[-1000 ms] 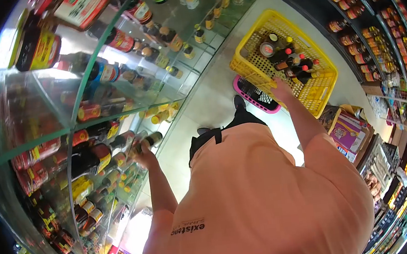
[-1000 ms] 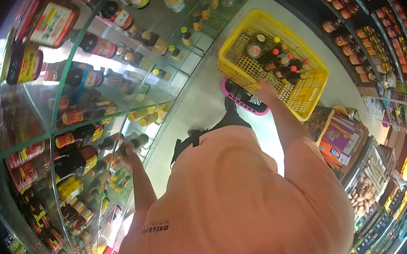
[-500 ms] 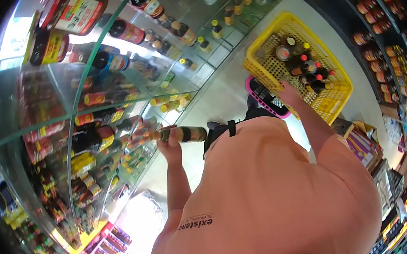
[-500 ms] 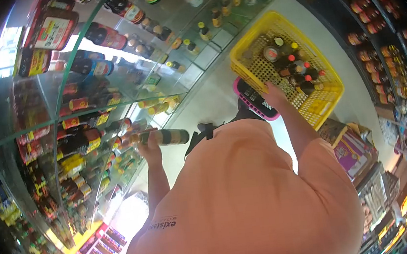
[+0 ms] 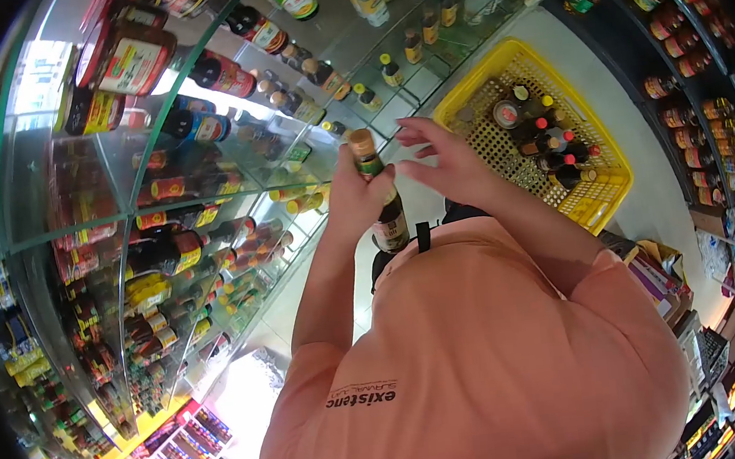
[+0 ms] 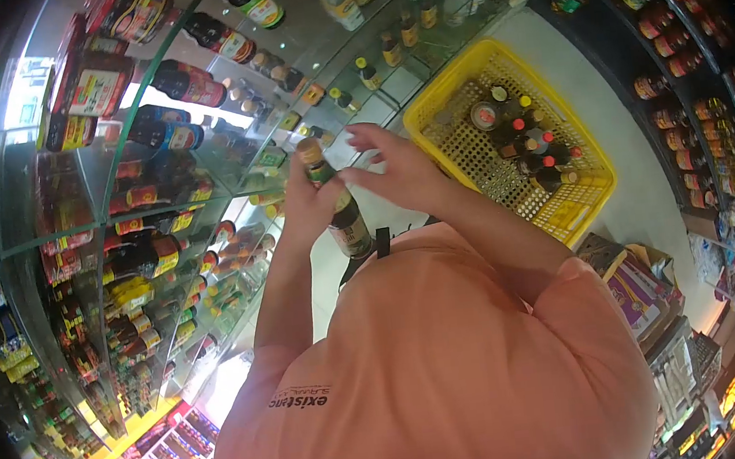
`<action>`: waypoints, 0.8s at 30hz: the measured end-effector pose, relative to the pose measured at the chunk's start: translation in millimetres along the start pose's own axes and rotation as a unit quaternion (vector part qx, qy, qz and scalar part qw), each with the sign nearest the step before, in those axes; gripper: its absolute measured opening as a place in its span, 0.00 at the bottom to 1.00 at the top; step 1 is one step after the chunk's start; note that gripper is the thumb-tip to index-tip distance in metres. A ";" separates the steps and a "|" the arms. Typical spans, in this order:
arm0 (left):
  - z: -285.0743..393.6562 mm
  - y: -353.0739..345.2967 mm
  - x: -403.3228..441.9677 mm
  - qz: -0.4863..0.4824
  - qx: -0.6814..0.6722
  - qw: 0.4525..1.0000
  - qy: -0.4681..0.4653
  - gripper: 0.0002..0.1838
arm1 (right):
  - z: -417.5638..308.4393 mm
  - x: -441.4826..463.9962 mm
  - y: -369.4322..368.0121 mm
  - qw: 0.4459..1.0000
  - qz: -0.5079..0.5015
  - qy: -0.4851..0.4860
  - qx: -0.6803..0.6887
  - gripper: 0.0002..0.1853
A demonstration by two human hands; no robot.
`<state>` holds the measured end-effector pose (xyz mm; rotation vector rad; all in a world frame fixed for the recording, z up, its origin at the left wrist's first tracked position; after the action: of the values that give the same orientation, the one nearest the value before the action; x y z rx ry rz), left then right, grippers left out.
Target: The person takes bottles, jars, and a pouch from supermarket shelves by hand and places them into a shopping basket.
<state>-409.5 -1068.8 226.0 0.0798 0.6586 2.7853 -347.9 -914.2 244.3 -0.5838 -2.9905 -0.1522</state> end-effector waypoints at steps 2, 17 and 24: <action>34.8 -23.1 2.1 -0.005 0.046 0.995 -0.083 0.30 | -11.7 13.1 -6.8 0.999 -0.024 -0.036 -0.018 0.26; -21.9 -92.5 -41.7 -0.247 -0.122 0.960 0.059 0.51 | 10.8 28.2 147.4 0.951 0.161 -0.159 0.209 0.16; -15.3 -102.1 -44.6 -0.224 -0.278 0.929 0.097 0.48 | 6.0 41.5 185.5 0.937 0.181 -0.161 0.250 0.18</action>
<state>-342.4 -1000.3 167.2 -0.4112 -0.0968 2.4324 -316.3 -727.2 257.7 -1.1538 -2.9474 0.7752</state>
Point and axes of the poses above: each hand's wrist, its own x-axis towards the middle knuckle, its own y-axis out of the back of the hand, z = x × y, the point moved 10 cm from there along x, towards the middle knuckle, and after that the axes turned 13 degrees about z, right-handed, at the moved point
